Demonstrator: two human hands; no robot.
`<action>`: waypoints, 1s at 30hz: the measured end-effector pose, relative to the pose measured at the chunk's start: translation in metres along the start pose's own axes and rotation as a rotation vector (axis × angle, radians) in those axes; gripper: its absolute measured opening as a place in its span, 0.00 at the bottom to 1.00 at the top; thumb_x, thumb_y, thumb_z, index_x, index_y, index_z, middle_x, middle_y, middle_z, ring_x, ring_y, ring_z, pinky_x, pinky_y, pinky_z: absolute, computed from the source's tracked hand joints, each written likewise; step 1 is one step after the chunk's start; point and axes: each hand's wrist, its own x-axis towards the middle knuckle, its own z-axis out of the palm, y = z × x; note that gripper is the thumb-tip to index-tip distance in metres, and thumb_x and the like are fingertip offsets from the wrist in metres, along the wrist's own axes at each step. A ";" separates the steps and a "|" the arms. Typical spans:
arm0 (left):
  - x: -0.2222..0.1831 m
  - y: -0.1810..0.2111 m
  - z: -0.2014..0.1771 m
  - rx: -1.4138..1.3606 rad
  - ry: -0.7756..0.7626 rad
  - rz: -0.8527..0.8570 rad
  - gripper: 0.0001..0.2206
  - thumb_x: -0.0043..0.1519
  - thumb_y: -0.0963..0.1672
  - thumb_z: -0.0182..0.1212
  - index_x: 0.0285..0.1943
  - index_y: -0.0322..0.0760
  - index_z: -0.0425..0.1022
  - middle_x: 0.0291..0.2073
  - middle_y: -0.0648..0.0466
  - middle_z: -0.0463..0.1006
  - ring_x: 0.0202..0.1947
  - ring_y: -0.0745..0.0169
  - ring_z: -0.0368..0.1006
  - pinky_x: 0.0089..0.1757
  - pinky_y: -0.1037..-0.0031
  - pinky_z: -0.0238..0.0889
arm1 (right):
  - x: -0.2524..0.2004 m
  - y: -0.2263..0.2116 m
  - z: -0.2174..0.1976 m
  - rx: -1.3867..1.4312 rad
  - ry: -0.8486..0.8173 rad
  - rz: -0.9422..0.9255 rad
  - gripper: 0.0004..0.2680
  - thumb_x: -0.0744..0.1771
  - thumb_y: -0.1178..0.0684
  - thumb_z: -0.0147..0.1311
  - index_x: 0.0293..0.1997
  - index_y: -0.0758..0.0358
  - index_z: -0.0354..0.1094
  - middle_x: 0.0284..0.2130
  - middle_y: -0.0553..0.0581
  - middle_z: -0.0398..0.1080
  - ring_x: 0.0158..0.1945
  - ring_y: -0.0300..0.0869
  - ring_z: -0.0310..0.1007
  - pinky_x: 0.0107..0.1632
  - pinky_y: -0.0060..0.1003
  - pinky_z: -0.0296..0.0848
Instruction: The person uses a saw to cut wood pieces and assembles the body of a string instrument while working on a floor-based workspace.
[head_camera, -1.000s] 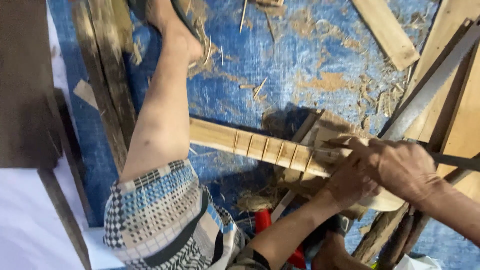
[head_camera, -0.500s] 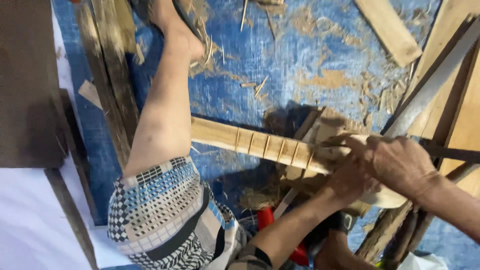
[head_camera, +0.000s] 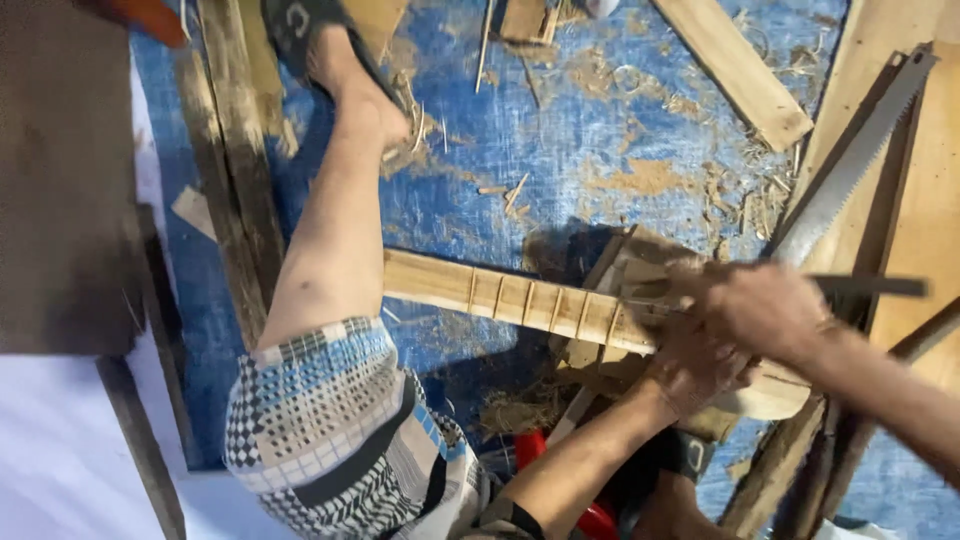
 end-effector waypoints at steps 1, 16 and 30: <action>-0.002 0.000 -0.002 0.058 0.024 0.026 0.06 0.66 0.39 0.55 0.50 0.33 0.68 0.48 0.46 0.72 0.60 0.35 0.64 0.66 0.47 0.59 | 0.003 0.015 0.009 -0.063 0.055 0.034 0.08 0.73 0.48 0.43 0.37 0.44 0.66 0.17 0.38 0.61 0.16 0.25 0.59 0.24 0.20 0.71; 0.019 0.009 -0.039 0.268 0.050 0.014 0.17 0.55 0.44 0.73 0.49 0.31 0.74 0.58 0.41 0.72 0.66 0.39 0.66 0.61 0.54 0.67 | 0.022 0.088 0.011 -0.408 0.096 -0.101 0.21 0.72 0.58 0.45 0.66 0.31 0.37 0.35 0.41 0.71 0.31 0.31 0.74 0.32 0.27 0.77; 0.021 0.004 -0.036 0.307 0.017 0.003 0.27 0.48 0.52 0.82 0.49 0.35 0.75 0.60 0.44 0.73 0.67 0.41 0.67 0.65 0.53 0.66 | 0.069 0.115 0.057 -0.464 0.558 -0.237 0.10 0.72 0.58 0.53 0.51 0.43 0.56 0.12 0.37 0.50 0.16 0.29 0.52 0.21 0.28 0.57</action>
